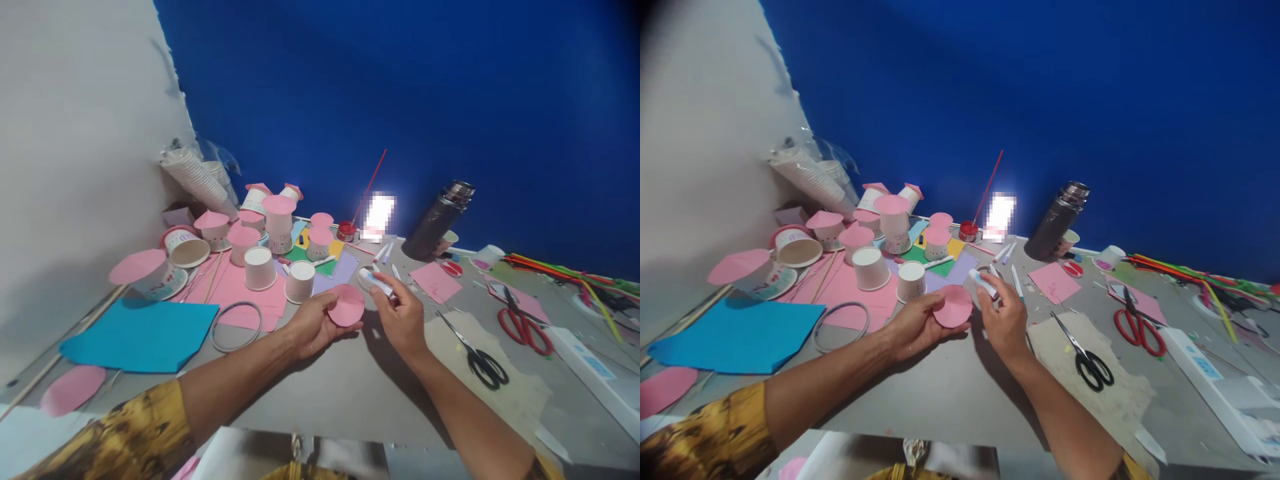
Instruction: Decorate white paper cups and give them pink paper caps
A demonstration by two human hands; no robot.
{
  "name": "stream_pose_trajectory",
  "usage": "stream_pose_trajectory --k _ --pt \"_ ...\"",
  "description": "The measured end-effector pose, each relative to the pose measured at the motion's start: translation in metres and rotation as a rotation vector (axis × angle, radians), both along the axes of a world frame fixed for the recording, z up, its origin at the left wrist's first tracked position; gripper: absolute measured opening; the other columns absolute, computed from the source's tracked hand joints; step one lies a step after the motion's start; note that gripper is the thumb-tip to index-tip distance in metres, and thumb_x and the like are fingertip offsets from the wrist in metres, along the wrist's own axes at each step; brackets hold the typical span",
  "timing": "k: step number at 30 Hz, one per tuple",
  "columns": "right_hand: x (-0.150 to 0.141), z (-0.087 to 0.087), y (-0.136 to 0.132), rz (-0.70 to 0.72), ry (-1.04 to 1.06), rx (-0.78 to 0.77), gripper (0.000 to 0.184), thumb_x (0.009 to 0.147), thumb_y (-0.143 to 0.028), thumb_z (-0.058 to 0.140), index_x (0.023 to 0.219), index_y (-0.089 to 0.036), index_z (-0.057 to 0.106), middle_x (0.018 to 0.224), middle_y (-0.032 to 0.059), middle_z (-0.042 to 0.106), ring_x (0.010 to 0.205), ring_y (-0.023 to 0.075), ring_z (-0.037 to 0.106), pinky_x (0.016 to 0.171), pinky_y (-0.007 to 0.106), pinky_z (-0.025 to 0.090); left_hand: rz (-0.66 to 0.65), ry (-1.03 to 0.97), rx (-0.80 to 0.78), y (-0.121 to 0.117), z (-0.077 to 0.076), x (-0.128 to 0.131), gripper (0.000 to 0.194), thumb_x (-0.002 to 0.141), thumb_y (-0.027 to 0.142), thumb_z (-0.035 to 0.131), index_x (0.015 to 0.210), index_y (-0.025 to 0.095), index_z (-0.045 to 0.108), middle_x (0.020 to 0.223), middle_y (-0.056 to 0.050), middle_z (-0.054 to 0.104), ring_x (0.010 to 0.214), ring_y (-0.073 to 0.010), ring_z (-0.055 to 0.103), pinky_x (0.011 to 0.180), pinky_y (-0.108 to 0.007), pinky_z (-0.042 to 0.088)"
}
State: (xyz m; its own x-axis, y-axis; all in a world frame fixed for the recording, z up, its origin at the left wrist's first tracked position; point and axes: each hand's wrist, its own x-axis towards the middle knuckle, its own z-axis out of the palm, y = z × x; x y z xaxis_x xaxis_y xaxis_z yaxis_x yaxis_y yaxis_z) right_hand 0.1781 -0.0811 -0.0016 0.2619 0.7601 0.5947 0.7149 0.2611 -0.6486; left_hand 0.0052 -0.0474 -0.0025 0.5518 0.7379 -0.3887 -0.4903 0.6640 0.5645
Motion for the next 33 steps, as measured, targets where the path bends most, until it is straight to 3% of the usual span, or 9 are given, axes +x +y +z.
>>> stream_pose_trajectory --k 4,8,11,17,25,30,33 --pt "-0.002 0.007 -0.008 0.053 -0.188 0.177 0.022 0.097 -0.032 0.061 0.109 -0.020 0.075 0.084 0.0054 0.075 0.059 0.0158 0.055 0.060 0.031 0.049 -0.021 -0.021 0.008 0.004 0.001 -0.005 0.021 0.092 0.016 0.055 0.110 0.012 0.065 0.107 -0.015 0.070 0.092 -0.0236 0.069 0.084 -0.048 0.062" --pt "-0.011 0.006 -0.012 0.234 -0.291 0.170 0.016 0.097 -0.026 0.062 0.107 -0.022 0.074 0.084 0.0053 0.076 0.065 0.0171 0.063 0.064 0.030 0.051 -0.093 -0.101 0.058 0.004 0.003 -0.006 0.033 0.098 0.041 0.055 0.113 0.014 0.067 0.108 -0.015 0.073 0.094 -0.0256 0.071 0.082 -0.045 0.061" --pt "-0.016 0.003 -0.012 0.286 -0.347 0.155 0.017 0.099 -0.026 0.061 0.108 -0.022 0.074 0.086 0.0065 0.077 0.073 0.0197 0.067 0.068 0.032 0.053 -0.130 -0.103 0.120 0.002 0.002 -0.005 0.049 0.099 0.056 0.050 0.115 0.014 0.069 0.110 -0.017 0.074 0.098 -0.0262 0.071 0.082 -0.040 0.060" --pt "-0.018 -0.002 -0.012 0.242 -0.519 0.228 0.016 0.100 -0.021 0.059 0.110 -0.019 0.071 0.083 0.0061 0.078 0.069 0.0212 0.065 0.066 0.034 0.048 -0.076 -0.113 0.262 -0.004 -0.005 0.001 0.051 0.100 0.055 0.050 0.124 0.014 0.069 0.119 -0.017 0.073 0.108 -0.0261 0.070 0.090 -0.037 0.058" --pt "-0.012 -0.004 -0.012 0.117 -0.574 0.221 0.017 0.100 -0.021 0.061 0.114 -0.018 0.071 0.085 0.0066 0.079 0.070 0.0208 0.067 0.066 0.034 0.046 -0.096 -0.116 0.342 -0.011 0.002 0.001 0.058 0.095 0.063 0.055 0.122 0.013 0.070 0.126 -0.017 0.071 0.116 -0.0277 0.067 0.093 -0.037 0.057" --pt "-0.012 -0.003 -0.012 0.090 -0.569 0.230 0.014 0.100 -0.022 0.062 0.111 -0.018 0.071 0.082 0.0058 0.078 0.068 0.0196 0.066 0.066 0.033 0.046 -0.011 -0.099 0.328 -0.008 0.000 0.000 0.055 0.096 0.062 0.055 0.109 0.011 0.072 0.111 -0.016 0.075 0.108 -0.0259 0.069 0.090 -0.033 0.056" --pt "-0.013 -0.002 -0.013 0.198 -0.581 0.259 0.015 0.100 -0.019 0.062 0.112 -0.017 0.069 0.080 0.0054 0.076 0.067 0.0189 0.065 0.066 0.033 0.046 0.081 -0.051 0.234 -0.005 0.001 -0.001 0.051 0.097 0.058 0.054 0.092 0.011 0.072 0.099 -0.015 0.076 0.097 -0.0239 0.071 0.086 -0.032 0.056"
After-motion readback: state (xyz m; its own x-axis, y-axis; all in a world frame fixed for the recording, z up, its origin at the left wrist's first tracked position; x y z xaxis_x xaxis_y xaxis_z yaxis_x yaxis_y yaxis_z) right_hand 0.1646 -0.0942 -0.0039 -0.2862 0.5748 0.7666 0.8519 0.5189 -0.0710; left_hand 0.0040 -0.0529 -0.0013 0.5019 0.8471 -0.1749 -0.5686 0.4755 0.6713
